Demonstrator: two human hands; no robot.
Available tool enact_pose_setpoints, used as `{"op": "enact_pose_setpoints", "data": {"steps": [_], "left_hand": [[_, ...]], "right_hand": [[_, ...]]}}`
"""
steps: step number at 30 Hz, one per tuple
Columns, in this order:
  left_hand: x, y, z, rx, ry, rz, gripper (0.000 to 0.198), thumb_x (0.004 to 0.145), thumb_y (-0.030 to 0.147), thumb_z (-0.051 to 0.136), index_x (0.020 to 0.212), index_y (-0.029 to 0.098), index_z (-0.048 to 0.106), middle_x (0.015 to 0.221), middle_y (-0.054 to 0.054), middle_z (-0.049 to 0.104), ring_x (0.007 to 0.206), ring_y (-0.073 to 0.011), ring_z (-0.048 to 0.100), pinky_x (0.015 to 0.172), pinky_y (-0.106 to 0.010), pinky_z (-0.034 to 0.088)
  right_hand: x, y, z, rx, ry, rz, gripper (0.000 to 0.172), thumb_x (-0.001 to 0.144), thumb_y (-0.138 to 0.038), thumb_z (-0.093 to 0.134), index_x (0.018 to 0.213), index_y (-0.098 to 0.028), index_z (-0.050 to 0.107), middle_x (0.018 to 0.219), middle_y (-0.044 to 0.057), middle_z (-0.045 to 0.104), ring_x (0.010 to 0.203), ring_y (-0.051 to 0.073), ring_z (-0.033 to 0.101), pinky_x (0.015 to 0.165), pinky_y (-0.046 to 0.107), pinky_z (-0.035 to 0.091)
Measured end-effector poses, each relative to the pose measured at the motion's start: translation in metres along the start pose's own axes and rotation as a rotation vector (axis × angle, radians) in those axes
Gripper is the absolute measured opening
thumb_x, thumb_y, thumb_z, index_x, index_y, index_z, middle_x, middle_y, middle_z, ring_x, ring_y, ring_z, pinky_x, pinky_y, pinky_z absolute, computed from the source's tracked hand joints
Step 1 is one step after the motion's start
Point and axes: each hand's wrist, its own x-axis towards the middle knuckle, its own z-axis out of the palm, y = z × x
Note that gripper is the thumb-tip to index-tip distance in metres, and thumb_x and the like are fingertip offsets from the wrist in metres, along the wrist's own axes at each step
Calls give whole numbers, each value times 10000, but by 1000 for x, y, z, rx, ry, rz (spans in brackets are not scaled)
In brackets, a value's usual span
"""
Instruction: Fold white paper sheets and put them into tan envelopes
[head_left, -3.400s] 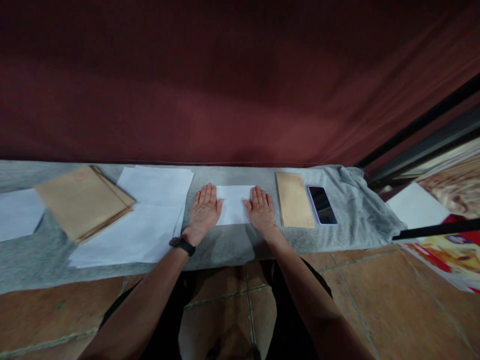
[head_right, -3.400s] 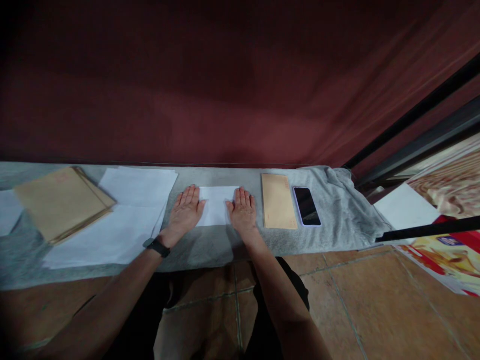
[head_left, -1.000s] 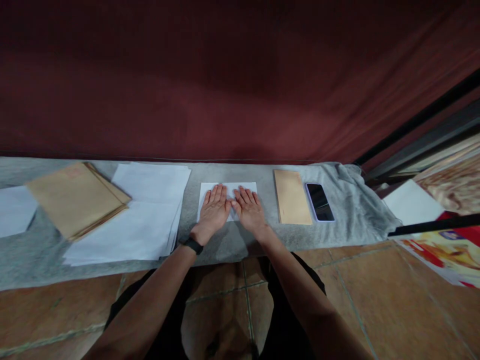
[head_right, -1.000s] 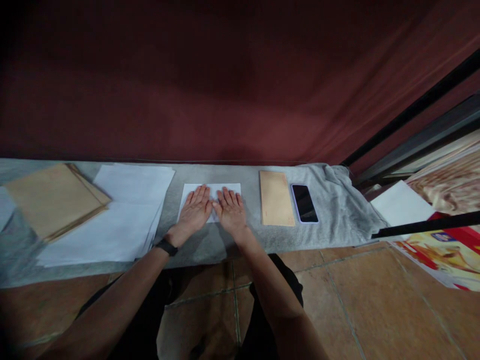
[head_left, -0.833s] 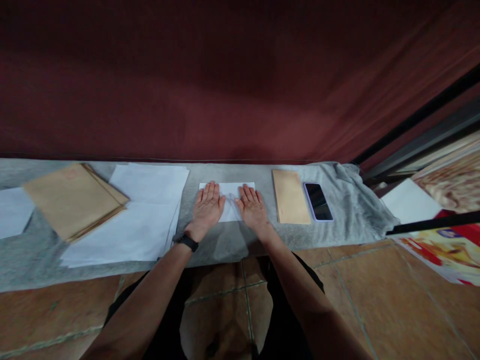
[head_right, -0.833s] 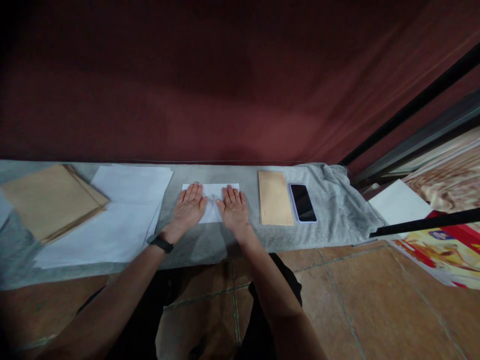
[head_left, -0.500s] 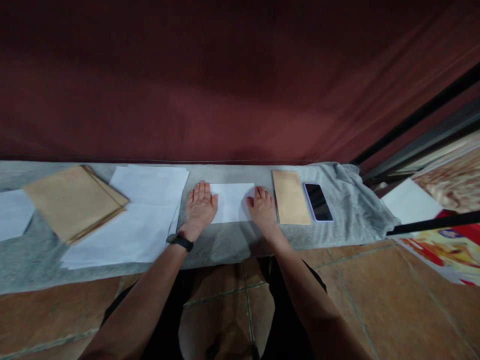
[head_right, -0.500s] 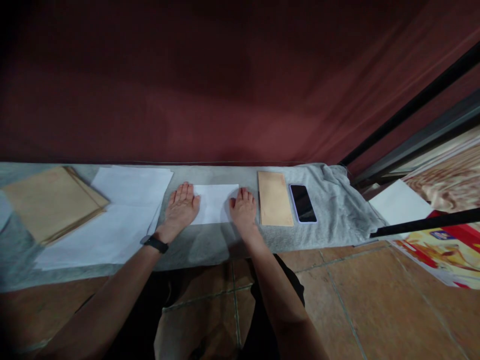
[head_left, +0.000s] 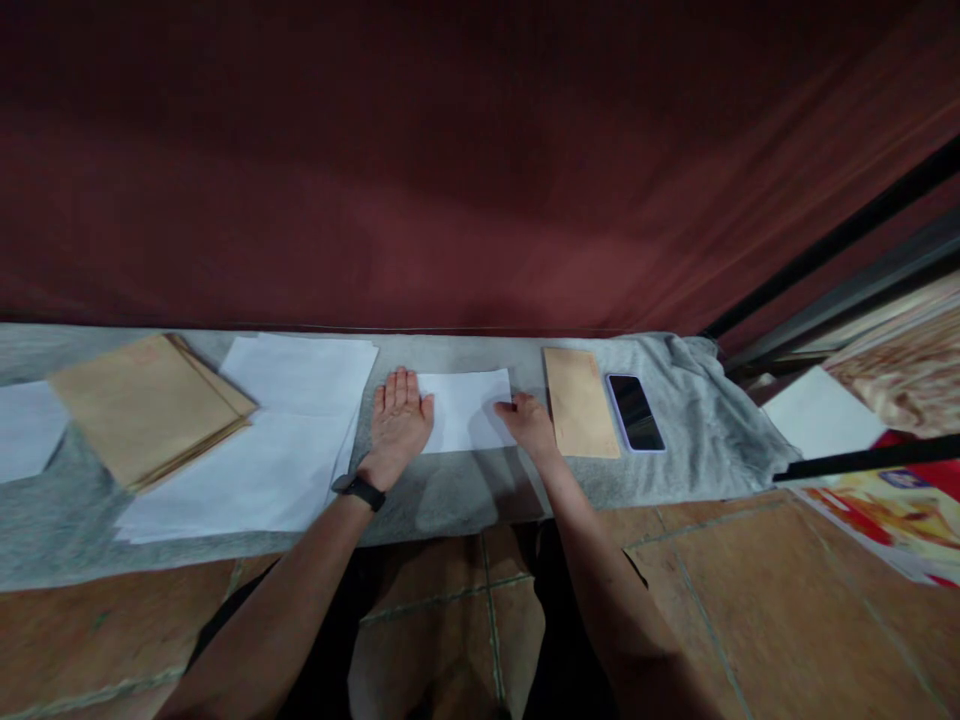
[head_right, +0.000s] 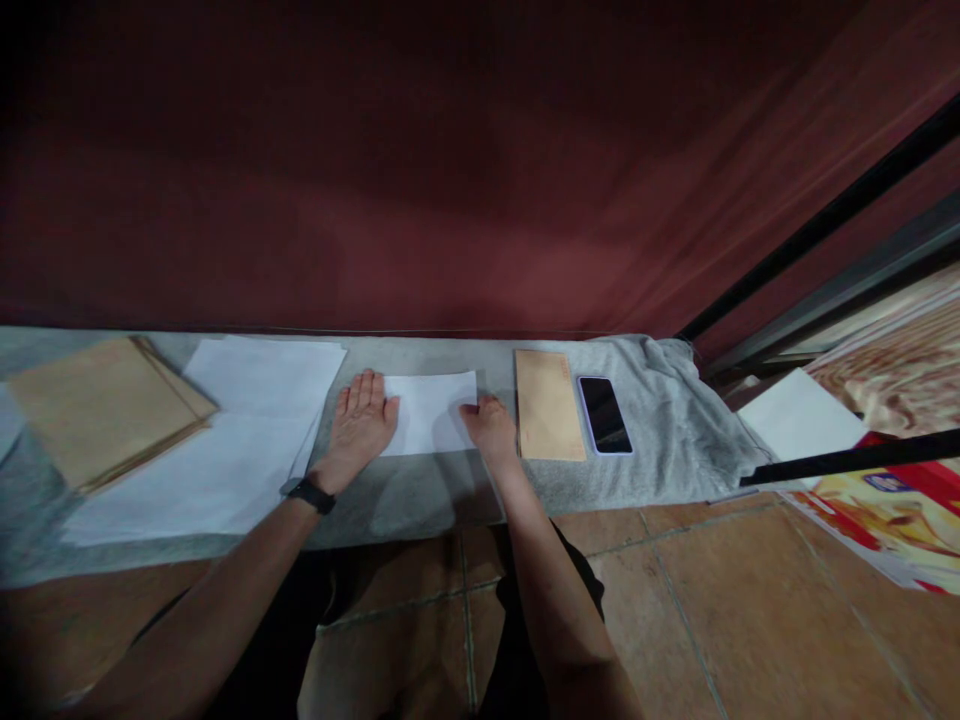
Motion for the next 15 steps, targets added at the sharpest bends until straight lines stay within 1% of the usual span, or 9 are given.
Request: {"op": "enact_pose_setpoints", "data": {"steps": [2,3,5,7,8,10,12,14,15], "left_hand": [[4,-1,-2,-86,7,-25,669,1016,403,318,1562,23,387,1658,-219,340,1574,-328,262,1291,-535,180],[7,-1,-3,-147,11,-45,668,1017,416,322,1555,27,401,1652,-224,350,1572,-334,266,1289,-548,183],[13,-2,-7,-312,25,-93,668,1024,444,317,1542,36,421,1647,-233,356,1572,-339,264,1287,-566,191],[18,-3,-13,-513,65,-129,665,1036,490,303,1545,80,430,1661,-211,346,1578,-318,256,1295,-555,191],[19,-4,-17,-613,103,-138,658,1041,520,298,1547,122,438,1669,-184,347,1579,-297,261,1303,-534,186],[21,-6,-25,-783,197,-138,630,1041,582,309,1530,221,475,1666,-121,381,1569,-253,296,1315,-479,182],[22,-8,-34,-904,273,-134,600,1030,622,343,1487,278,524,1632,-88,444,1540,-239,357,1307,-455,221],[23,-11,-45,-995,304,-147,606,1011,648,390,1450,267,562,1585,-101,503,1491,-263,436,1265,-473,318],[23,-12,-51,-1034,287,-152,623,997,656,422,1436,242,575,1548,-120,541,1451,-281,486,1229,-485,376]], "right_hand": [[2,-1,-2,159,39,-55,160,928,-291,601,813,-201,667,761,10,690,743,170,653,689,250,473],[2,-2,-5,264,88,-96,169,935,-305,590,817,-203,654,720,-11,659,699,161,623,661,247,462],[0,-3,-14,473,256,-197,213,972,-373,554,875,-204,639,714,-25,635,678,156,590,643,251,459],[-5,-4,-26,590,473,-318,263,1009,-437,519,960,-205,633,812,0,674,753,168,616,697,271,488],[-9,-3,-32,590,565,-383,269,1023,-446,510,995,-209,634,881,20,698,815,178,639,746,288,506],[-18,-2,-41,497,661,-557,231,1044,-416,509,1038,-230,645,991,43,733,928,196,672,842,327,526],[-28,-2,-44,347,621,-777,176,1055,-334,514,1057,-242,664,1068,54,756,1008,201,687,916,352,525],[-39,-3,-40,169,475,-958,167,1052,-256,521,1061,-236,687,1098,62,767,1016,197,696,948,359,522],[-45,-4,-37,74,374,-1014,175,1049,-228,525,1066,-231,698,1097,66,770,999,195,699,953,357,522]]}}
